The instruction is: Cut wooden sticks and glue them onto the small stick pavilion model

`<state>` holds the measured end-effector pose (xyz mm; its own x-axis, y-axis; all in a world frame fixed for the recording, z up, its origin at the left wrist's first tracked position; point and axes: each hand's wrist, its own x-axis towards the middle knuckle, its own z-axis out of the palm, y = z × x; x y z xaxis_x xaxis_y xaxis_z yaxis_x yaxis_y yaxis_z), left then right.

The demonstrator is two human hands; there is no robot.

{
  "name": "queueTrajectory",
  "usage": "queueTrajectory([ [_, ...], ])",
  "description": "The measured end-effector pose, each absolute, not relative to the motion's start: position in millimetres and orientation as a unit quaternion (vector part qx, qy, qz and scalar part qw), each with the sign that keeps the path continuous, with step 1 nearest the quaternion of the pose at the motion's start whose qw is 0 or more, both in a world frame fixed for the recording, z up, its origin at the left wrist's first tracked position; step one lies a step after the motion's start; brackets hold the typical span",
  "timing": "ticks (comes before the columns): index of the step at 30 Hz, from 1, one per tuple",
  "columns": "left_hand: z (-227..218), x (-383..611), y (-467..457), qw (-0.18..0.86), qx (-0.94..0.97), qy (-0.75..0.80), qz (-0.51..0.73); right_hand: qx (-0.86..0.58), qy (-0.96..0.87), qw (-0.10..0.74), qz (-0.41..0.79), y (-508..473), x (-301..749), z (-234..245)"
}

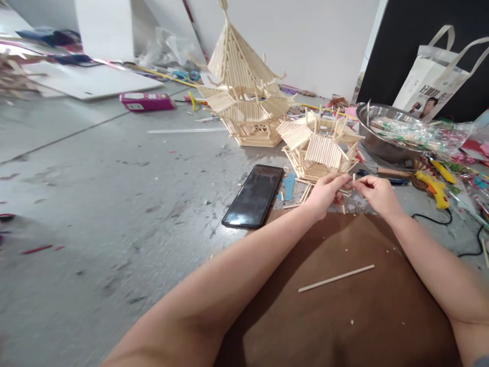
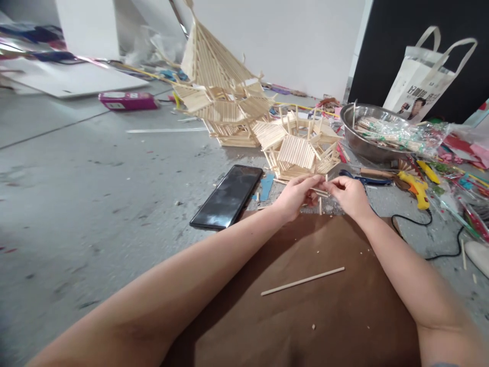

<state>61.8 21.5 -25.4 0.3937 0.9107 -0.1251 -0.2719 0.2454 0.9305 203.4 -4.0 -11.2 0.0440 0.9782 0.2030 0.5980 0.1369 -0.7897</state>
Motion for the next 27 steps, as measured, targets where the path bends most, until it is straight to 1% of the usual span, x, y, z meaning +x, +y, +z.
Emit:
queueTrajectory([
  [4,-25.0,65.0,15.4,0.669,0.505,0.358,0.411,-0.6,-0.715,0.336,0.129,-11.3,203.6,-14.6],
  [7,-24.4,64.7,14.9,0.647,0.509,0.371,0.43,-0.579,-0.755,0.298,0.082,-14.5,204.2,-9.7],
  [9,-23.5,63.2,16.5,0.64,0.501,0.383,0.439,-0.595,-0.759,0.261,0.044,-15.4,209.7,-3.5],
  [11,-22.3,61.2,18.5,0.627,0.507,0.399,0.438,-0.653,-0.732,0.192,-0.009,-14.6,220.0,1.5],
  [13,-21.4,59.4,20.1,0.599,0.533,0.407,0.437,-0.716,-0.69,0.088,-0.054,-12.4,232.8,2.7],
  [16,-21.1,58.1,21.2,0.566,0.566,0.405,0.442,-0.762,-0.643,-0.054,-0.052,-7.6,249.0,-2.1],
  [18,-21.7,58.1,21.1,0.564,0.572,0.401,0.439,-0.772,-0.627,-0.102,-0.032,-4.4,254.4,-6.7],
  [20,-22.9,58.4,20.6,0.568,0.581,0.394,0.43,-0.775,-0.622,-0.115,-0.019,-1.7,255.6,-10.3],
  [22,-24.6,58.4,19.9,0.565,0.599,0.389,0.414,-0.776,-0.622,-0.105,-0.013,0.4,254.7,-12.5],
  [24,-26.8,58.1,19.4,0.549,0.625,0.389,0.396,-0.782,-0.619,-0.078,-0.002,1.6,253.7,-12.7],
  [27,-30.3,57.9,19.2,0.513,0.666,0.386,0.38,-0.796,-0.605,-0.013,0.003,0.9,254.9,-7.7],
])
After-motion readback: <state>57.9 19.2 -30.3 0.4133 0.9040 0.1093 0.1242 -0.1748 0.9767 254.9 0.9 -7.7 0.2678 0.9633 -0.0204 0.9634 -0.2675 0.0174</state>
